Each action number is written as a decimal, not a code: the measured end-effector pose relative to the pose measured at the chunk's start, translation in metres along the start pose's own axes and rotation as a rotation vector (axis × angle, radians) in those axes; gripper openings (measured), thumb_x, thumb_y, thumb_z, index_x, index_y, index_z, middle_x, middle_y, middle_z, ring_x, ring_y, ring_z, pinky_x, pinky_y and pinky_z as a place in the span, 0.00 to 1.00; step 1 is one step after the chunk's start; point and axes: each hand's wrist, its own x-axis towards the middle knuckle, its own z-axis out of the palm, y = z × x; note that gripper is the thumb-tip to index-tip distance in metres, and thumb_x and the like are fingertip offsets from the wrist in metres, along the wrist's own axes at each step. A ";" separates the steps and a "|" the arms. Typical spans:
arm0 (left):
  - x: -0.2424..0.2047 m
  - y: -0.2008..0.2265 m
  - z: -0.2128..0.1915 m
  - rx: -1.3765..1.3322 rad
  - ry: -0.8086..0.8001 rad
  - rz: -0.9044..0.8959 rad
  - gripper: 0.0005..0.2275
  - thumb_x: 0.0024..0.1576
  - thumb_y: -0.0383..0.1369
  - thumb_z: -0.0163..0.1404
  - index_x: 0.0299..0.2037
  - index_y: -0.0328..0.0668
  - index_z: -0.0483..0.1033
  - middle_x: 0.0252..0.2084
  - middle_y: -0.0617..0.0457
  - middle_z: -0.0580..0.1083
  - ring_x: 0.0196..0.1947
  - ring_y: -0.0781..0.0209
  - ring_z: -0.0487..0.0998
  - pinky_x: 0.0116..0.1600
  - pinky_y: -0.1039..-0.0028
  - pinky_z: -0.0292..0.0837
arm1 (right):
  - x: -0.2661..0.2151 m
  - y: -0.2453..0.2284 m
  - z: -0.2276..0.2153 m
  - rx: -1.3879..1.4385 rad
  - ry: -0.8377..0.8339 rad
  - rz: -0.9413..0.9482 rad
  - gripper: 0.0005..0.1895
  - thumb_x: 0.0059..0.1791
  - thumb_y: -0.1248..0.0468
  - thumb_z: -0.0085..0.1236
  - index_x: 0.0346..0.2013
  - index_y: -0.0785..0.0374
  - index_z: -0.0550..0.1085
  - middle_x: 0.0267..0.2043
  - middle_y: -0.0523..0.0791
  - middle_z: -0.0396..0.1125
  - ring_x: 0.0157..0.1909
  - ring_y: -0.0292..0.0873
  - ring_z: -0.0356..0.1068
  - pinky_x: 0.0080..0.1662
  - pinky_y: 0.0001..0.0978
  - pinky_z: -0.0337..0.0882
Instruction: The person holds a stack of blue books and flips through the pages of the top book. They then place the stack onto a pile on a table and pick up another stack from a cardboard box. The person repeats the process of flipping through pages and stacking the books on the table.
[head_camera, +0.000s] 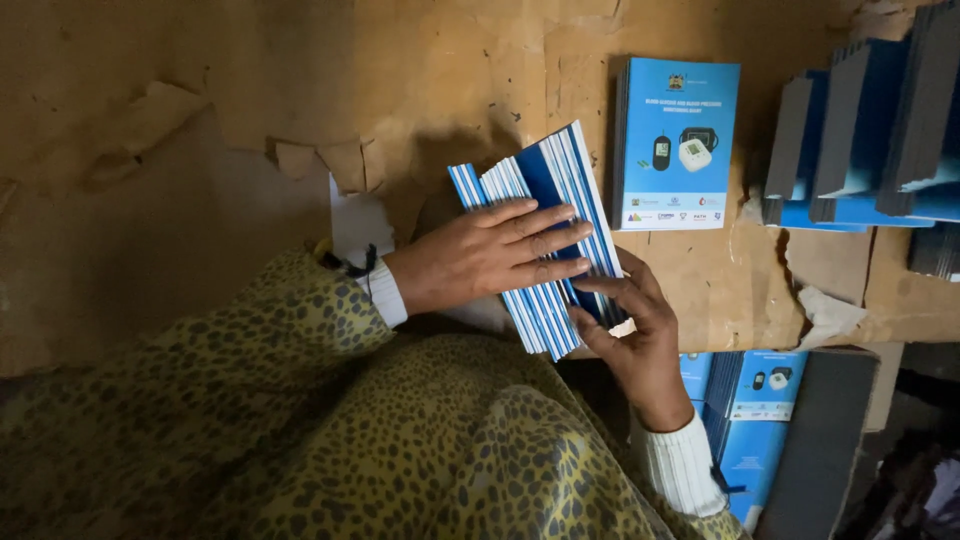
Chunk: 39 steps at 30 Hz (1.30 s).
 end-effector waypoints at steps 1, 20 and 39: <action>0.000 0.000 0.000 0.003 0.001 0.001 0.23 0.65 0.30 0.47 0.70 0.55 0.54 0.71 0.50 0.53 0.71 0.52 0.53 0.71 0.61 0.46 | 0.001 -0.003 0.000 0.000 0.001 -0.003 0.15 0.43 0.70 0.63 0.44 0.63 0.75 0.61 0.61 0.58 0.58 0.68 0.63 0.55 0.59 0.63; -0.004 0.001 0.003 -0.032 0.102 0.023 0.19 0.64 0.33 0.45 0.66 0.55 0.59 0.69 0.48 0.58 0.68 0.50 0.60 0.68 0.60 0.54 | 0.002 -0.015 0.008 -0.225 0.014 0.242 0.24 0.43 0.66 0.56 0.54 0.55 0.65 0.53 0.59 0.65 0.53 0.67 0.66 0.55 0.61 0.63; -0.017 0.000 0.021 0.075 0.265 0.072 0.07 0.63 0.31 0.43 0.48 0.45 0.71 0.53 0.46 0.65 0.56 0.49 0.66 0.56 0.59 0.70 | 0.034 0.005 0.017 -0.459 0.201 0.462 0.29 0.43 0.53 0.62 0.55 0.58 0.65 0.43 0.54 0.72 0.46 0.61 0.71 0.47 0.55 0.72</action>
